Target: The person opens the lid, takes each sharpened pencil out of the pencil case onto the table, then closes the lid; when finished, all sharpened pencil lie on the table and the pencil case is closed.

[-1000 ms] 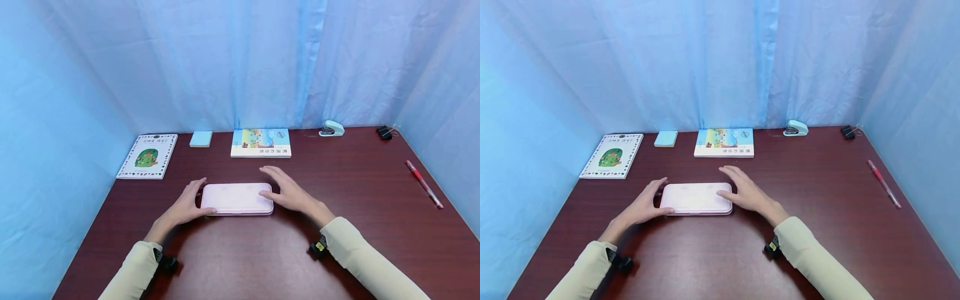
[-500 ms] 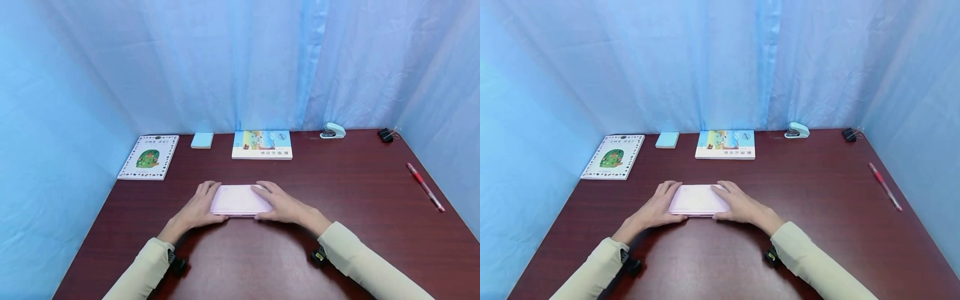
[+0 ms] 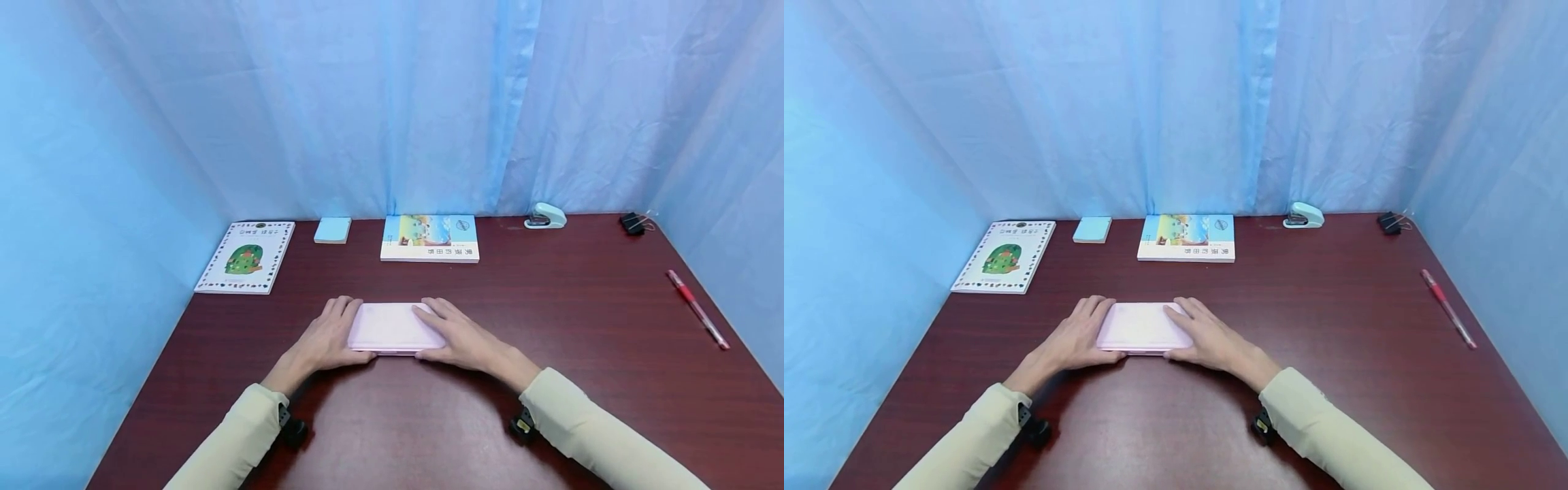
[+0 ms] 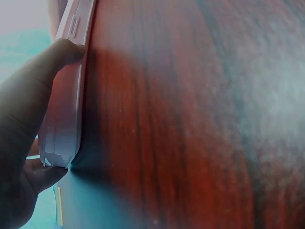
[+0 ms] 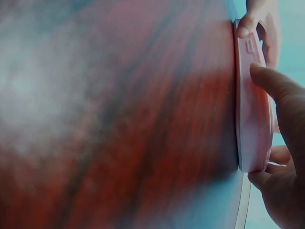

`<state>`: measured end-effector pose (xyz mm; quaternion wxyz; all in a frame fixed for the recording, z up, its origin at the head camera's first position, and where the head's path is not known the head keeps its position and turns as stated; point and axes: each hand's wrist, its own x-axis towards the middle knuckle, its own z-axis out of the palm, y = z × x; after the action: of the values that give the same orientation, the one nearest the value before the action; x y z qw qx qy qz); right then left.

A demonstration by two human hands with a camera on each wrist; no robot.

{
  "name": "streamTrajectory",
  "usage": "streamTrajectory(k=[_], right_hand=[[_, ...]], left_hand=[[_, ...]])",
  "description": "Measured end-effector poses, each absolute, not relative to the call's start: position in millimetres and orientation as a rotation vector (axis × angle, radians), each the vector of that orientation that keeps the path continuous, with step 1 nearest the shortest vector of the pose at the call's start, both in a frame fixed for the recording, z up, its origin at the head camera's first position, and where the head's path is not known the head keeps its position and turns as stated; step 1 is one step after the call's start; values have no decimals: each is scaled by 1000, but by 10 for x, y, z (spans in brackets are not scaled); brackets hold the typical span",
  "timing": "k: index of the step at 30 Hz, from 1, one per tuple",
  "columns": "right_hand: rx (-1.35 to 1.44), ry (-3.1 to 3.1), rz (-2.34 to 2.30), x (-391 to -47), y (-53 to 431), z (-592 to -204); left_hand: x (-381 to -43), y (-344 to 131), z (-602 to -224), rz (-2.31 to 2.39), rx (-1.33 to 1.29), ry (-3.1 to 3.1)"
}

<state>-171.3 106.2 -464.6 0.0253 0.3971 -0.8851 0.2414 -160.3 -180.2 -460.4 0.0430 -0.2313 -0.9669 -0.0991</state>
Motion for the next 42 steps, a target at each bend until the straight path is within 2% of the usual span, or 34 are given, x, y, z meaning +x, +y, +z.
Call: streamTrajectory(k=[34,42], right_hand=[[1277,-2620,614,-1701,1072,-4659],[1218,-2644,683,-1709,1080,-4628]], left_hand=[[-1576,-1792,-4621,-235,-710,-2929],[-1591,-1807,-4614,-285,-730,-2928]])
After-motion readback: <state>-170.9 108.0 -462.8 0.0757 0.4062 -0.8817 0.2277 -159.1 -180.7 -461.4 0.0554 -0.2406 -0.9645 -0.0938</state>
